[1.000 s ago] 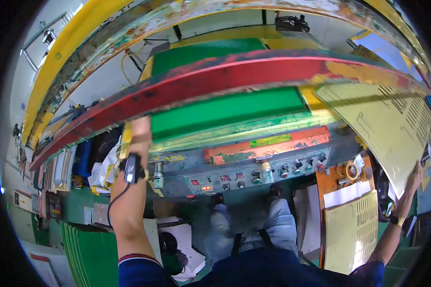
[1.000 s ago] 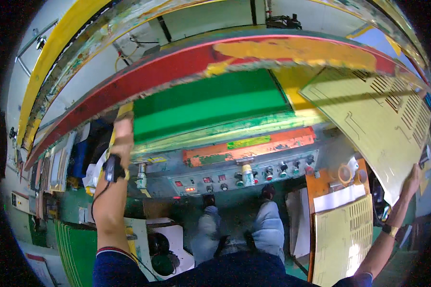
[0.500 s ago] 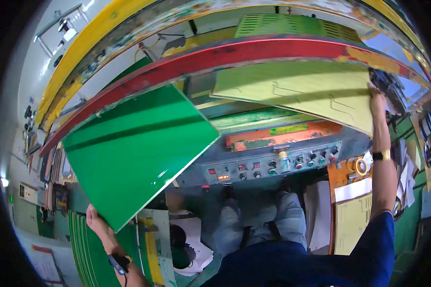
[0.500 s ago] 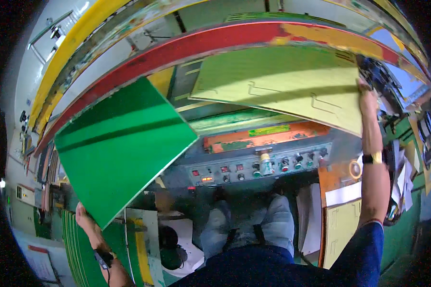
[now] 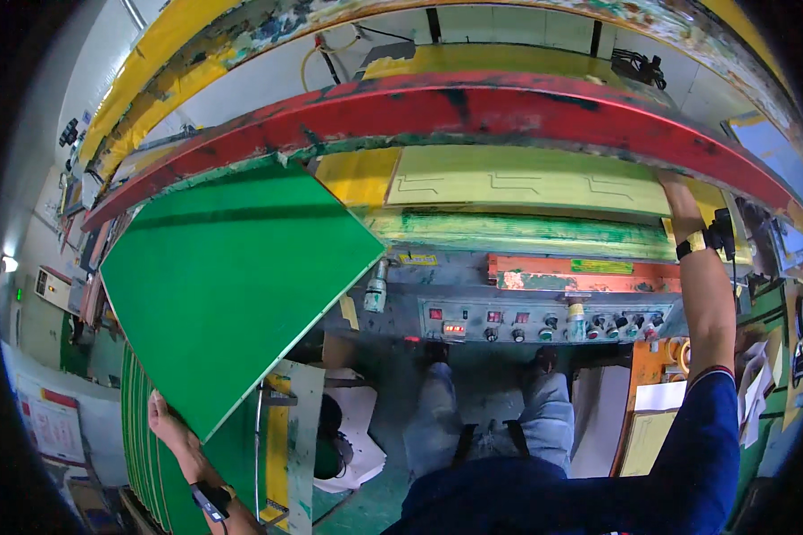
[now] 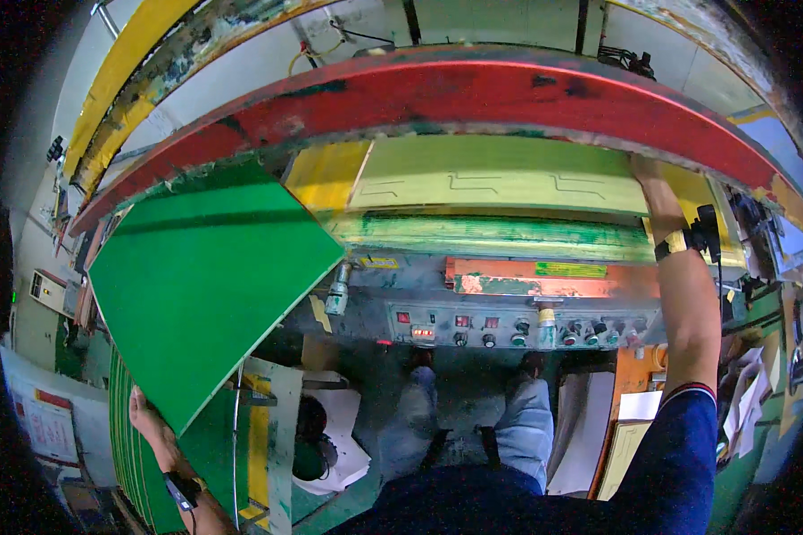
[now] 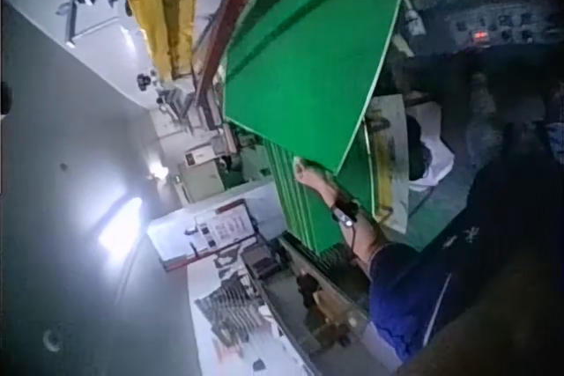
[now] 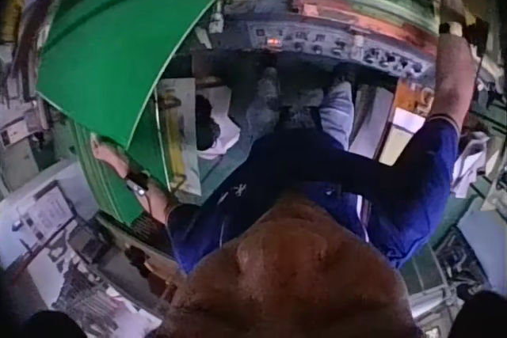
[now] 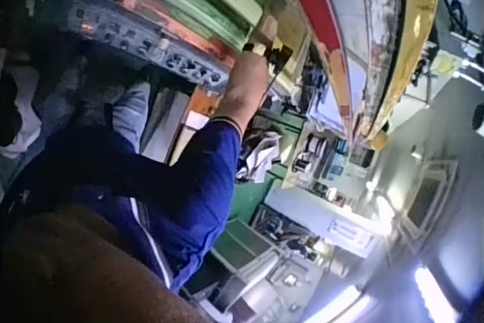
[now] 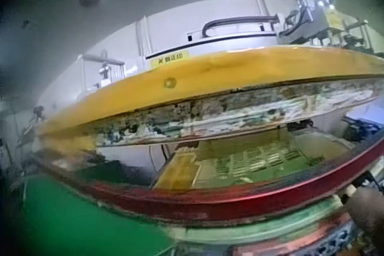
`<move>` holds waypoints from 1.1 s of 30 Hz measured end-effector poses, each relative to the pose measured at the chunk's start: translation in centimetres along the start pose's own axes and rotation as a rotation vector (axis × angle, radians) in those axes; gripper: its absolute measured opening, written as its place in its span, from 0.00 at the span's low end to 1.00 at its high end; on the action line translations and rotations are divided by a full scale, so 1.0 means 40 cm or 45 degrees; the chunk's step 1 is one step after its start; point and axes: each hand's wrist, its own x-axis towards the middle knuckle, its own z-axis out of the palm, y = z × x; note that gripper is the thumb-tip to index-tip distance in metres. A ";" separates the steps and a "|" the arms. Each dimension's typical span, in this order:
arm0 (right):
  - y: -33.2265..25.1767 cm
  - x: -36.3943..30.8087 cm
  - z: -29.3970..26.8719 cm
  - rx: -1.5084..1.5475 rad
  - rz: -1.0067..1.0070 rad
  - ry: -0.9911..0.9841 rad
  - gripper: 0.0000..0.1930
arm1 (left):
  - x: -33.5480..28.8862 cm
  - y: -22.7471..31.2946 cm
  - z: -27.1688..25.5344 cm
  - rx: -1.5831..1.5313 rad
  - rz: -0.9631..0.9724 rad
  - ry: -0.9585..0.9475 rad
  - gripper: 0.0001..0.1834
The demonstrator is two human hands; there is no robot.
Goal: Operating an industrial screen printing machine by placing and removing panels.
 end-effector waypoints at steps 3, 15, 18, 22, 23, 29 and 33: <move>0.011 0.003 -0.001 0.001 -0.001 -0.008 0.19 | -0.001 0.002 0.006 -0.008 -0.015 0.009 0.11; 0.025 0.012 0.021 0.008 -0.003 -0.035 0.19 | -0.021 0.036 0.036 -0.033 0.001 -0.002 0.09; 0.020 0.014 0.027 0.014 -0.004 -0.041 0.19 | -0.018 0.028 0.026 0.003 0.037 -0.040 0.09; 0.007 0.018 0.041 0.028 -0.007 -0.050 0.19 | -0.003 0.010 0.006 -0.042 -0.008 0.010 0.08; 0.006 0.019 0.043 0.031 -0.006 -0.052 0.19 | 0.000 0.008 0.003 -0.063 -0.012 -0.017 0.08; -0.002 0.016 0.059 0.034 0.002 -0.068 0.19 | -0.018 0.027 0.030 -0.056 -0.017 -0.026 0.09; -0.006 0.025 0.057 0.041 -0.002 -0.066 0.19 | -0.033 0.044 0.051 -0.011 -0.021 0.038 0.09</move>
